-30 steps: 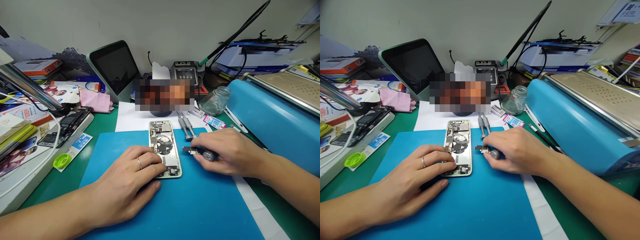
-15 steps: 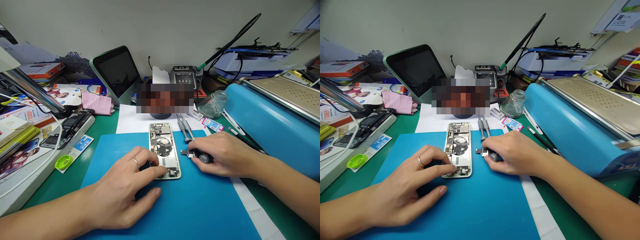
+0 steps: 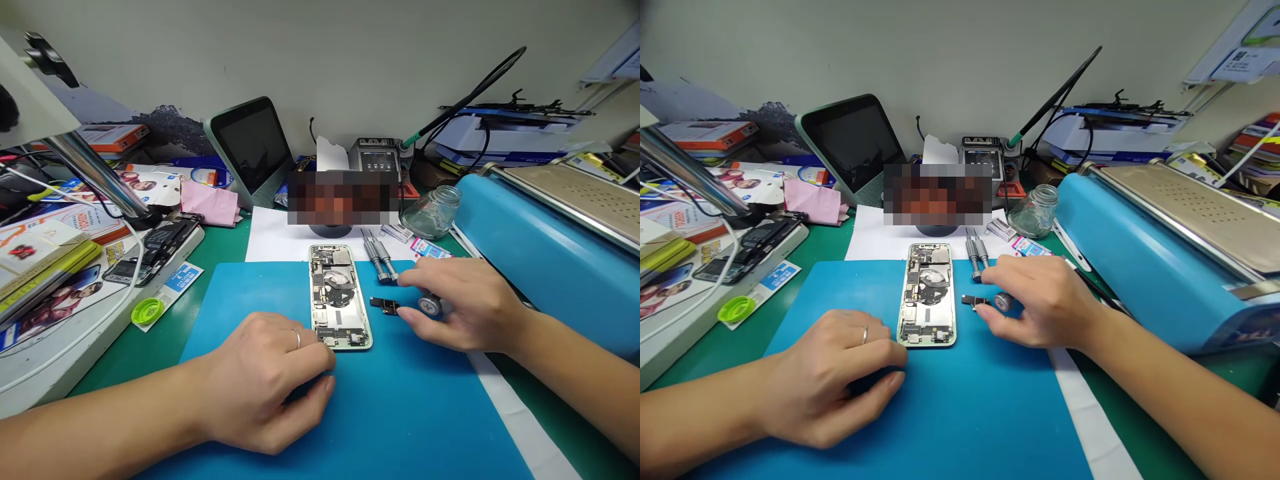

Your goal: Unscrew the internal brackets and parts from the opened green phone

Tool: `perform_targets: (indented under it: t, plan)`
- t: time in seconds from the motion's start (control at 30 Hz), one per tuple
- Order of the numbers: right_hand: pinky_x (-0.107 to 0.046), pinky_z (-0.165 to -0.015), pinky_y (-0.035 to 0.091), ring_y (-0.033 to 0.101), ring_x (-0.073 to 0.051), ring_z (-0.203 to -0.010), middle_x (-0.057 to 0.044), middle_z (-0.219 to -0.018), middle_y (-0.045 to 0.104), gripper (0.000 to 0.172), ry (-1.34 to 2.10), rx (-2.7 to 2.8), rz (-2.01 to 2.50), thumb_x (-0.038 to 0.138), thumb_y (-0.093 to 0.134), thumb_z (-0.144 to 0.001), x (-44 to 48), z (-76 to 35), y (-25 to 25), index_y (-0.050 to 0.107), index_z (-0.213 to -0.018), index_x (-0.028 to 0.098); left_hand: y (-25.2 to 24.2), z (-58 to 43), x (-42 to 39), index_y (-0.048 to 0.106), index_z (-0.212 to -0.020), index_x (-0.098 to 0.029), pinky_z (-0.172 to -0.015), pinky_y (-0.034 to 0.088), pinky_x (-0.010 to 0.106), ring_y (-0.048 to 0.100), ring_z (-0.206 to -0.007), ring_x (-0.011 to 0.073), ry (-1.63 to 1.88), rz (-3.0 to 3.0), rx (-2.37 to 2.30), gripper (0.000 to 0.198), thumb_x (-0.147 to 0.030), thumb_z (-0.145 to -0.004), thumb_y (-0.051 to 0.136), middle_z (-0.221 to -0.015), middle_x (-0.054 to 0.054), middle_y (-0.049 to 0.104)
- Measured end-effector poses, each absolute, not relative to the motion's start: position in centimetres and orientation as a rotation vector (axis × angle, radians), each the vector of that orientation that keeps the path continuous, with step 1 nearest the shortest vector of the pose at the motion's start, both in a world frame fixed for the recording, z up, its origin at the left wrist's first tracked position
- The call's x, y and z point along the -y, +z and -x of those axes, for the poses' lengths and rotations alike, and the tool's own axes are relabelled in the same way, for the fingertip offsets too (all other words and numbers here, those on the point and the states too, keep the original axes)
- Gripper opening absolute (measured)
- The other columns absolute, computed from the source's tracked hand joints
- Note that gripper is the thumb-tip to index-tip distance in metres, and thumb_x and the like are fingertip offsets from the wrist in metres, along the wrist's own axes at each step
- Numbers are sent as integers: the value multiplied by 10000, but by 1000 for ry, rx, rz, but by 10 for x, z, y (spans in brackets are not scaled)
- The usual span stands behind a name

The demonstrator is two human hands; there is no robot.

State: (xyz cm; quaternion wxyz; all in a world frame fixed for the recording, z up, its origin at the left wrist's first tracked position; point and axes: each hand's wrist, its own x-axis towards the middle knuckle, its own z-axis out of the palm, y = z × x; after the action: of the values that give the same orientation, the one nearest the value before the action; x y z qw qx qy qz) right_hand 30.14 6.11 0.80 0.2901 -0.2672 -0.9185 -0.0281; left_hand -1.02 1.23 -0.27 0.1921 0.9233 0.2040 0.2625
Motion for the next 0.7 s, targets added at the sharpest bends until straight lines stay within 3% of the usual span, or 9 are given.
perform_targets:
  t: [0.13, 0.23, 0.37, 0.43, 0.53, 0.7]
  plan:
    - [-357, -654, 518, 633, -220, -786, -47, -920, 662, 229, 129, 2238, 747, 263, 529, -1010, -48, -286, 20, 599, -1228, 275, -8, 11, -11, 380, -676, -242, -467, 214, 380, 297, -479, 149, 750, -2577, -583, 237, -127, -840, 505, -557, -43, 431]
    - [-334, -580, 482, 580, -212, -767, -66, -912, 623, 292, 359, 1968, 910, 231, 363, -1073, -29, -259, 33, 594, -1248, 263, -10, 13, -11, 242, -672, -247, -463, 185, 370, 252, -471, 143, 777, -2526, -656, 287, -143, -739, 501, -526, -53, 344]
    - [-292, -469, 386, 463, -159, -565, -12, -702, 587, 182, 953, 1566, 975, 337, 478, -1060, -15, -223, 46, 635, -1087, 249, -8, 14, -14, 235, -673, -247, -462, 218, 329, 263, -467, 128, 771, -2446, -824, 273, -137, -736, 477, -528, -63, 317]
    - [-280, -423, 323, 399, -142, -490, 18, -620, 535, 150, 1034, 1459, 901, 347, 491, -1056, -18, -215, 45, 610, -1031, 260, -7, 14, -16, 244, -664, -244, -463, 226, 316, 277, -464, 120, 767, -2426, -886, 267, -137, -745, 475, -528, -64, 314]
    - [-286, -369, 264, 264, -123, -394, 42, -559, 464, 282, 1054, 1366, 812, 350, 314, -1101, -26, -213, 32, 552, -976, 263, -5, 14, -17, 268, -653, -240, -483, 233, 313, 318, -478, 120, 780, -2425, -943, 257, -137, -762, 476, -531, -58, 333]
    - [-294, -359, 274, 255, -140, -377, 51, -548, 447, 315, 1037, 1432, 786, 392, 254, -1107, -30, -221, 13, 522, -980, 286, -4, 14, -15, 312, -651, -241, -505, 246, 323, 335, -502, 132, 773, -2491, -900, 253, -115, -794, 479, -539, -50, 383]
